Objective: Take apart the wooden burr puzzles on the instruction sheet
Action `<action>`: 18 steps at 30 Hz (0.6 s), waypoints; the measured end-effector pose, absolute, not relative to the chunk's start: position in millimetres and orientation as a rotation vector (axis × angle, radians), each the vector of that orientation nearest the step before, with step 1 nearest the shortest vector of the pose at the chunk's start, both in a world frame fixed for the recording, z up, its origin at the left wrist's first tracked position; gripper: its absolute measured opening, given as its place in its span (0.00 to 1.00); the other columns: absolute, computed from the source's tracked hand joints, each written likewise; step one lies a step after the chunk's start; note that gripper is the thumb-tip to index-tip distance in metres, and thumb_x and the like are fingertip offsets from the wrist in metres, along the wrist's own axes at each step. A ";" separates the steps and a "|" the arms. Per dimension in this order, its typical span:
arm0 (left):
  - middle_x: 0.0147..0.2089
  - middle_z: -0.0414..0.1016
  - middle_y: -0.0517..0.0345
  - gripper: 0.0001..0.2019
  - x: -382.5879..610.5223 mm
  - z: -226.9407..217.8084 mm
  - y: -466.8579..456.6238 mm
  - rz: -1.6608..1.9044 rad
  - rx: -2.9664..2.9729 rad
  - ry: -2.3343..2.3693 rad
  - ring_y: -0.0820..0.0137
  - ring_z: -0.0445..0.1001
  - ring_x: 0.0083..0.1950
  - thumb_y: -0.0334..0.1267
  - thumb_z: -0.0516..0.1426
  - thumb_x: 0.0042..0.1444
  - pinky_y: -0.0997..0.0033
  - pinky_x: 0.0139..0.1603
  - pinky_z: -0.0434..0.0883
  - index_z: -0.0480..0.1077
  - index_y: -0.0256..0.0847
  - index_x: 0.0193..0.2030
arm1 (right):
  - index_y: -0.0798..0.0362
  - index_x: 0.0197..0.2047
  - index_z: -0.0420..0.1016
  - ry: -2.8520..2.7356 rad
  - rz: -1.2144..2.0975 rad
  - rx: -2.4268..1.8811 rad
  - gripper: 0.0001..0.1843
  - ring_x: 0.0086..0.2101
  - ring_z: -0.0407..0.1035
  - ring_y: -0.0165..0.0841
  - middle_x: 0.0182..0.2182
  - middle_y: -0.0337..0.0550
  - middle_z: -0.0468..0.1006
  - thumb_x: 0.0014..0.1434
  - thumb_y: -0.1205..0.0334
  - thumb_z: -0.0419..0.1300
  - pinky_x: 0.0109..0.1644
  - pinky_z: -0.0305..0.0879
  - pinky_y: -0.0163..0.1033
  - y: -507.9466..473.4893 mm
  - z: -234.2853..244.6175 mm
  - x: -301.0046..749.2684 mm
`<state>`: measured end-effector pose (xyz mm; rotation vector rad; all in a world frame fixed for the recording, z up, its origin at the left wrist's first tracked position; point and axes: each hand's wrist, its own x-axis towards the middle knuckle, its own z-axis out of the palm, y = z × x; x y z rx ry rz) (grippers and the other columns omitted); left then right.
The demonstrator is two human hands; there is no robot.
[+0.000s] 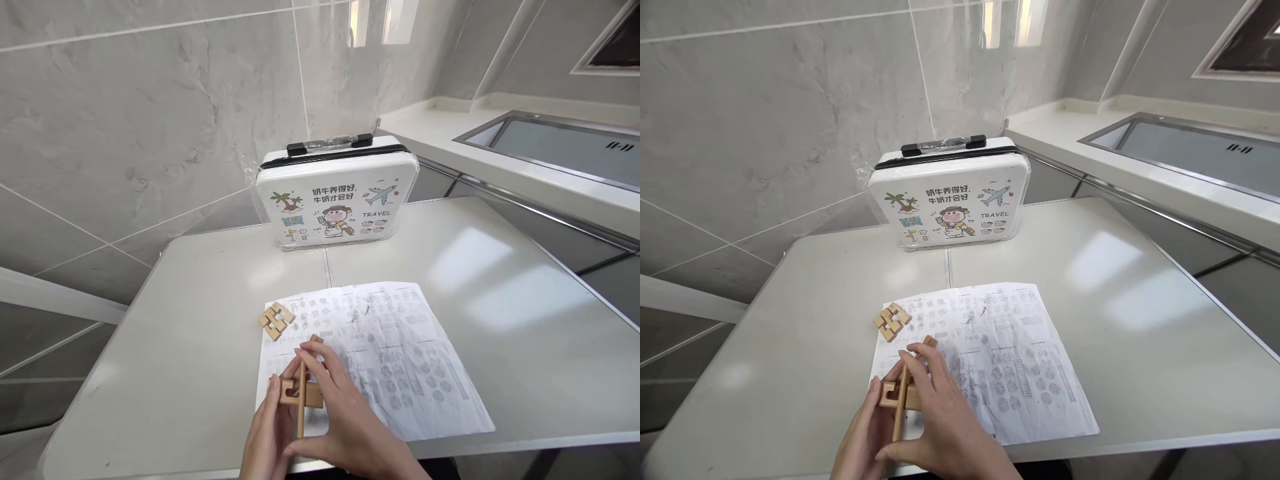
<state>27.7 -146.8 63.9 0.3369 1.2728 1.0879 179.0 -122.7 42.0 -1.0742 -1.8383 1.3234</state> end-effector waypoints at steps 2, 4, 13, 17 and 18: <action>0.74 0.66 0.52 0.30 34.1 70.3 -147.2 1.068 0.378 1.234 0.50 0.56 0.78 0.59 0.56 0.67 0.49 0.80 0.52 0.71 0.47 0.70 | 0.41 0.75 0.51 -1.830 1.320 -1.090 0.59 0.72 0.53 0.48 0.71 0.52 0.58 0.49 0.62 0.79 0.71 0.62 0.52 -123.2 40.2 175.5; 0.74 0.67 0.51 0.31 36.8 74.0 -148.2 1.052 0.418 1.248 0.50 0.56 0.79 0.61 0.55 0.67 0.48 0.80 0.52 0.71 0.47 0.69 | 0.43 0.74 0.53 -1.822 1.294 -1.099 0.57 0.70 0.57 0.47 0.70 0.52 0.62 0.49 0.66 0.77 0.71 0.63 0.51 -122.9 39.3 175.2; 0.64 0.79 0.49 0.29 22.9 72.7 -151.4 1.084 0.573 1.581 0.48 0.67 0.73 0.62 0.60 0.62 0.51 0.78 0.56 0.80 0.41 0.56 | 0.43 0.76 0.52 -1.890 1.251 -1.193 0.54 0.71 0.57 0.50 0.72 0.53 0.61 0.52 0.65 0.72 0.71 0.63 0.54 -127.2 38.2 188.6; 0.58 0.82 0.48 0.28 19.5 65.4 -151.1 1.106 0.577 1.572 0.48 0.73 0.67 0.63 0.61 0.60 0.53 0.72 0.66 0.81 0.39 0.51 | 0.41 0.77 0.50 -1.887 1.194 -1.207 0.56 0.69 0.60 0.50 0.70 0.52 0.63 0.51 0.65 0.73 0.68 0.67 0.52 -132.1 35.6 185.0; 0.57 0.83 0.49 0.28 18.9 62.9 -150.9 1.122 0.574 1.567 0.48 0.74 0.66 0.64 0.61 0.59 0.55 0.69 0.68 0.80 0.40 0.49 | 0.42 0.76 0.50 -1.884 1.174 -1.202 0.56 0.69 0.61 0.50 0.70 0.52 0.64 0.51 0.65 0.73 0.68 0.68 0.51 -133.4 34.9 183.4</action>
